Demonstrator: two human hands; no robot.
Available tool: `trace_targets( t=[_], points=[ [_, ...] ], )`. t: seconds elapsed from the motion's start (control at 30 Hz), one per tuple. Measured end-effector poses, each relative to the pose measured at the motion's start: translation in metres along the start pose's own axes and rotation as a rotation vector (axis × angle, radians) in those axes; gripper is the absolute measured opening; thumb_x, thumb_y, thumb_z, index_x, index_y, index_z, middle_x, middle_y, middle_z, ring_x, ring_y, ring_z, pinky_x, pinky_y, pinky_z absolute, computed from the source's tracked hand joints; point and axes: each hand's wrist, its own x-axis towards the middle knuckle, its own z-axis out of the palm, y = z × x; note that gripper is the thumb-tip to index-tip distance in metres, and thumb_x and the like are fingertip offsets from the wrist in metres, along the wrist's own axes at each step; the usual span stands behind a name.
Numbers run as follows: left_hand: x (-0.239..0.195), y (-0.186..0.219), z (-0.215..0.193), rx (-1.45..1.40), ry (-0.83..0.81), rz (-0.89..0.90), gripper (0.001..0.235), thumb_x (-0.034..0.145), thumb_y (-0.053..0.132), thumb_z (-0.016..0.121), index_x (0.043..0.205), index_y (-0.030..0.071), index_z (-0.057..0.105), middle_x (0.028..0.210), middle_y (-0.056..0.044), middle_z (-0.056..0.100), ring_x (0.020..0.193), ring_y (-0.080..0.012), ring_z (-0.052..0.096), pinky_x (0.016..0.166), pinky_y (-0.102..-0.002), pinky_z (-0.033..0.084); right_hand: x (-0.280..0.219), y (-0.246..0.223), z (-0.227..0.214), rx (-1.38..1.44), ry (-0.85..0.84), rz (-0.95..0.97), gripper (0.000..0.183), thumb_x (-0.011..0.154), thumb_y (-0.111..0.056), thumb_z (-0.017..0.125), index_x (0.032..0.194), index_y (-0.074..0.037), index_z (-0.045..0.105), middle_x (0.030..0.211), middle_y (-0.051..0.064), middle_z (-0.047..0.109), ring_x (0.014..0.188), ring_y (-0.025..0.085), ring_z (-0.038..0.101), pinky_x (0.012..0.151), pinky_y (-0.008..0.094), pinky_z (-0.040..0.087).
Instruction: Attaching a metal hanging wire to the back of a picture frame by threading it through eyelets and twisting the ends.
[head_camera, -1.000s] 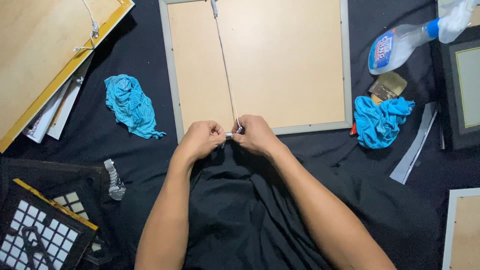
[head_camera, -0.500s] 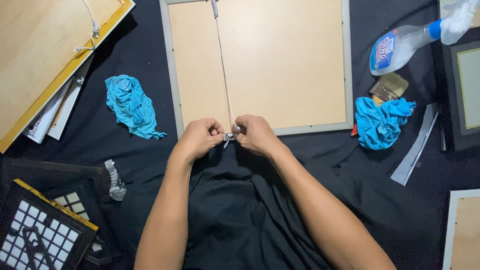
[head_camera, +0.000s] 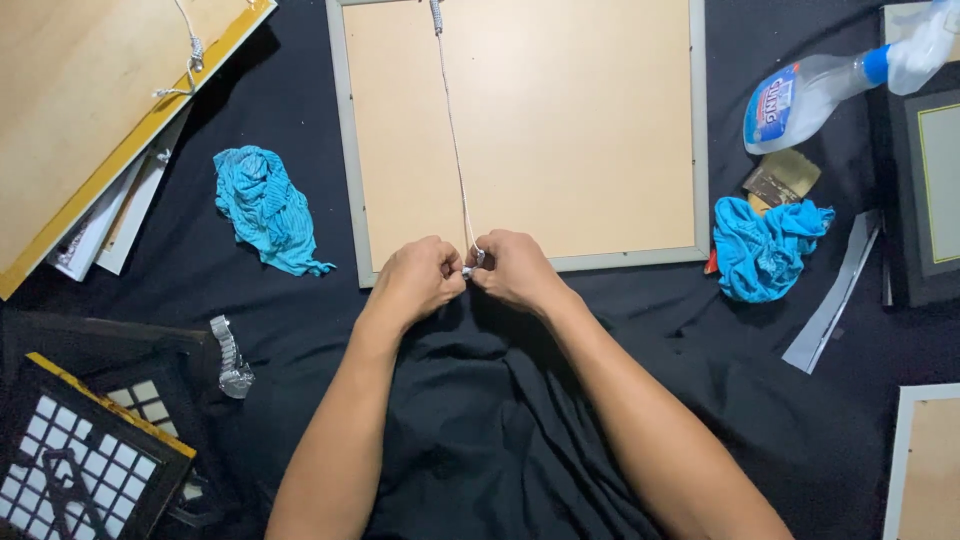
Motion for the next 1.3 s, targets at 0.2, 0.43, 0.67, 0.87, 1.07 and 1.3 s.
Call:
trace_targets(
  t=[0.2,0.43,0.67,0.87,1.07,1.3],
  points=[
    [0.004,-0.001,0.003,0.064,-0.009,-0.004,0.027,0.084,0.031,0.059,0.091,0.009,0.074,0.089,-0.015,0.069,0.098,-0.0402,0.070,0.086,-0.051,0.055,-0.002,-0.004,-0.004,-0.046,-0.025,-0.050,0.015,0.083,-0.018,0.073,0.091,-0.005,0.074,0.087,0.020,0.069,0.094,0.043,0.069,0.082,0.050,0.055],
    [-0.003,0.002,-0.003,0.054,-0.015,-0.028,0.027,0.083,0.030,0.059,0.090,0.008,0.074,0.087,-0.016,0.069,0.098,-0.0411,0.070,0.084,-0.051,0.055,0.000,0.003,0.002,-0.067,-0.008,-0.060,0.014,0.084,-0.019,0.073,0.092,-0.009,0.072,0.090,0.019,0.068,0.098,0.044,0.068,0.084,0.052,0.056],
    [0.004,-0.012,-0.021,-0.125,0.076,-0.104,0.018,0.088,0.027,0.064,0.091,0.012,0.074,0.085,-0.010,0.068,0.093,-0.0329,0.070,0.081,-0.044,0.054,-0.025,-0.034,-0.041,-0.174,-0.080,0.136,0.057,0.077,-0.034,0.083,0.116,0.000,0.060,0.107,0.028,0.069,0.110,0.049,0.067,0.093,0.058,0.054],
    [0.002,-0.005,-0.035,-0.164,0.077,-0.043,0.017,0.088,0.022,0.066,0.093,0.008,0.074,0.085,-0.012,0.068,0.093,-0.0357,0.070,0.081,-0.046,0.055,-0.021,-0.032,-0.006,-0.413,0.104,-0.220,0.028,0.080,-0.023,0.073,0.105,-0.012,0.065,0.106,0.010,0.055,0.109,0.040,0.056,0.087,0.050,0.049],
    [0.001,-0.012,-0.044,-0.191,0.040,-0.034,0.018,0.087,0.022,0.065,0.092,0.008,0.075,0.085,-0.012,0.070,0.093,-0.0358,0.070,0.082,-0.047,0.055,-0.013,-0.017,0.013,-0.761,0.080,-0.247,0.009,0.084,-0.018,0.066,0.091,-0.019,0.070,0.109,0.001,0.057,0.121,0.027,0.046,0.099,0.048,0.035],
    [-0.004,-0.013,-0.047,-0.262,-0.041,0.052,0.028,0.080,0.022,0.065,0.100,0.005,0.075,0.091,-0.018,0.072,0.097,-0.0397,0.071,0.085,-0.049,0.055,-0.017,-0.037,-0.001,-0.683,0.010,-0.153,0.010,0.094,-0.014,0.064,0.102,-0.019,0.068,0.102,0.002,0.060,0.122,0.027,0.049,0.106,0.053,0.031]
  ],
)
